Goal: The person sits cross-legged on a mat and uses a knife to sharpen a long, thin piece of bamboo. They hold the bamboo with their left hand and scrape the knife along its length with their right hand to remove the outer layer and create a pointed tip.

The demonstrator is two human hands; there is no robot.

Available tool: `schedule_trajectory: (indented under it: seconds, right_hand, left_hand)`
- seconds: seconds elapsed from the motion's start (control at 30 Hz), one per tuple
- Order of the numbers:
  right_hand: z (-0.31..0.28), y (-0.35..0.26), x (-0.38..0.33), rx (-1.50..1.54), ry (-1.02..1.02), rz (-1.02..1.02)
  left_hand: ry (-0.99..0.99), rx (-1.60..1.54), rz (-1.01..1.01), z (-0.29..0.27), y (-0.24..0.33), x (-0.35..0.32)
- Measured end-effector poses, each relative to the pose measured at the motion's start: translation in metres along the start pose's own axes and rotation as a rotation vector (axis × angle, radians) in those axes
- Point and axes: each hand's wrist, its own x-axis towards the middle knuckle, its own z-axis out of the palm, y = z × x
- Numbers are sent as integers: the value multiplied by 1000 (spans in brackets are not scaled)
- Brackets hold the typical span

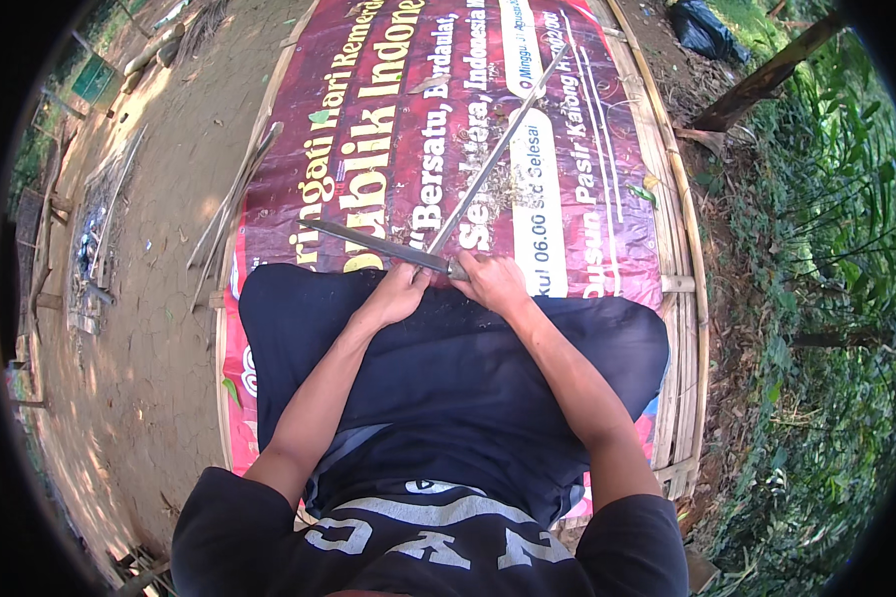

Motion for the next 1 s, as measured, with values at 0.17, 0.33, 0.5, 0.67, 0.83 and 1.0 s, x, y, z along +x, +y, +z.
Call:
schedule_trajectory:
  seconds: [0.17, 0.33, 0.5, 0.67, 0.83, 1.0]
  right_hand:
    - [5, 18, 3, -37, 8, 89]
    - [4, 21, 1, -22, 52, 127]
    - [-3, 4, 2, 24, 13, 49]
    - [0, 7, 2, -41, -5, 28]
    - [-2, 33, 5, -27, 67, 156]
    - [-11, -2, -2, -38, -68, 141]
  left_hand:
    - [23, 50, -45, -6, 13, 2]
    - [5, 103, -86, -4, 21, 12]
    - [62, 29, 4, 12, -7, 13]
    - [100, -28, 5, 11, 4, 8]
    - [30, 102, -103, -3, 12, 5]
    - [138, -11, 56, 9, 7, 5]
